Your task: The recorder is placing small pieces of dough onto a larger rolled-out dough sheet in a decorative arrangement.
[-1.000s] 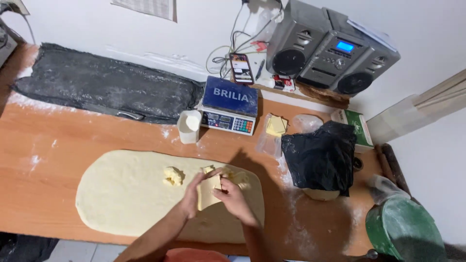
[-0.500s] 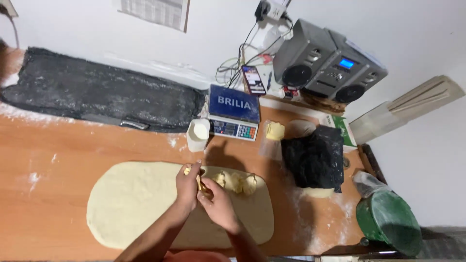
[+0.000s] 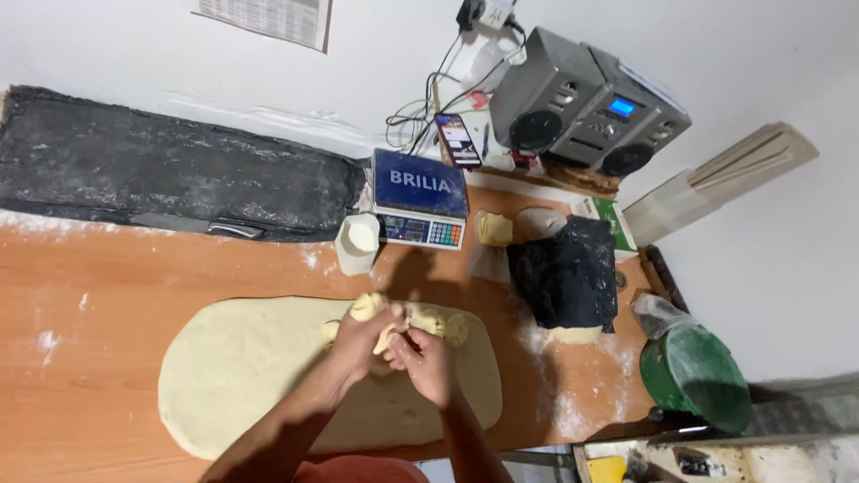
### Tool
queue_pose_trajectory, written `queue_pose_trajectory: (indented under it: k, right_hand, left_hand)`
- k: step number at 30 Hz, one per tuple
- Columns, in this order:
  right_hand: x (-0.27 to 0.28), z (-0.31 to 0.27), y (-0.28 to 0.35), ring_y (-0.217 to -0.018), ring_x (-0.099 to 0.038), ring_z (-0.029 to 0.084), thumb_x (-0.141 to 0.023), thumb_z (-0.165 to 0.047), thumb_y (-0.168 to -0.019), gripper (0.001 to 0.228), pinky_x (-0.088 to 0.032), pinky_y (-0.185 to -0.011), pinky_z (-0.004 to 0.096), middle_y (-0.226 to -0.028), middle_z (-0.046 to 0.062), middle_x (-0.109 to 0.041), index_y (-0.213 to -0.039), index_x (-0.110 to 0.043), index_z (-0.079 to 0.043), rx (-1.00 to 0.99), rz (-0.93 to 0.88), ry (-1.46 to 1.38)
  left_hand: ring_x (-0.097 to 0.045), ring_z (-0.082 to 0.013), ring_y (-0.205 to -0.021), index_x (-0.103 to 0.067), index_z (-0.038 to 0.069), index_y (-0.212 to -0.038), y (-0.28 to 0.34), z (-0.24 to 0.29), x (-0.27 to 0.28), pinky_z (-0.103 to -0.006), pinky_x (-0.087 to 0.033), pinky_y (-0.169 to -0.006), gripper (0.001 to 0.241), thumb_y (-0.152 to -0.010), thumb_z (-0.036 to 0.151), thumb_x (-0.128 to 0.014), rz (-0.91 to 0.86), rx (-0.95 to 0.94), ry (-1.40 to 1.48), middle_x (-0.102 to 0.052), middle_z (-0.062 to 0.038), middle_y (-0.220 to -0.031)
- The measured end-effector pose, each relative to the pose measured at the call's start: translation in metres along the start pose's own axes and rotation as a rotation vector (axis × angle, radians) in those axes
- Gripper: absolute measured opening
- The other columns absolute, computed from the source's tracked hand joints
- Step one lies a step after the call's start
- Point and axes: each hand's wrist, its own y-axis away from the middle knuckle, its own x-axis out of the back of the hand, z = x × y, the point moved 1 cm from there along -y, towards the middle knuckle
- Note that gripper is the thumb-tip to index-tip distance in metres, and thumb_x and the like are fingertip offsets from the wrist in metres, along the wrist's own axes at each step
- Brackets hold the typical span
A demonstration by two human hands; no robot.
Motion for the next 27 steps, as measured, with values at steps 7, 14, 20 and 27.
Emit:
queue_pose_trajectory:
  k: [7, 14, 20, 27]
  right_hand:
    - [0.025, -0.009, 0.016, -0.090, -0.069, 0.015, -0.067, -0.014, -0.100, 0.022, -0.058, -0.080, 0.030, -0.107, 0.010, -0.072, -0.117, -0.067, 0.001, 0.136, 0.017, 0.011]
    - [0.049, -0.039, 0.011, -0.120, -0.060, 0.023, -0.054, -0.031, -0.106, 0.046, -0.047, -0.101, 0.038, -0.131, 0.012, -0.063, -0.140, -0.054, 0.000, 0.303, 0.228, 0.026]
    - [0.057, 0.066, -0.010, -0.129, -0.049, 0.027, -0.037, -0.038, -0.112, 0.053, -0.041, -0.111, 0.043, -0.140, 0.014, -0.053, -0.149, -0.051, -0.002, 0.077, 0.062, -0.722]
    - [0.051, 0.024, -0.019, -0.154, -0.035, 0.030, -0.033, -0.045, -0.112, 0.061, -0.024, -0.129, 0.044, -0.164, 0.017, -0.038, -0.157, -0.034, -0.003, 0.479, 0.035, -0.270]
  left_hand:
    - [-0.051, -0.0202, -0.051, -0.059, -0.006, -0.095, -0.002, 0.030, -0.002, -0.0395, -0.038, -0.042, 0.024, -0.093, 0.009, -0.078, 0.367, -0.206, -0.345, -0.058, -0.008, -0.068]
    - [-0.065, -0.0398, -0.109, -0.042, -0.006, -0.137, 0.039, 0.037, -0.101, -0.0487, -0.050, -0.093, 0.078, -0.072, 0.010, -0.082, -0.249, -0.210, -1.629, -0.065, -0.028, -0.114]
    - [-0.058, -0.0349, -0.125, -0.056, 0.000, -0.132, 0.023, 0.007, -0.125, -0.0450, -0.052, -0.103, 0.055, -0.081, 0.016, -0.069, -0.134, -0.885, -1.131, -0.054, -0.024, -0.134]
    - [-0.072, -0.0329, -0.108, -0.069, 0.000, -0.091, 0.017, -0.018, -0.137, -0.0451, -0.056, -0.097, 0.030, -0.101, 0.027, -0.059, -0.158, -1.051, -0.961, -0.072, -0.015, -0.096]
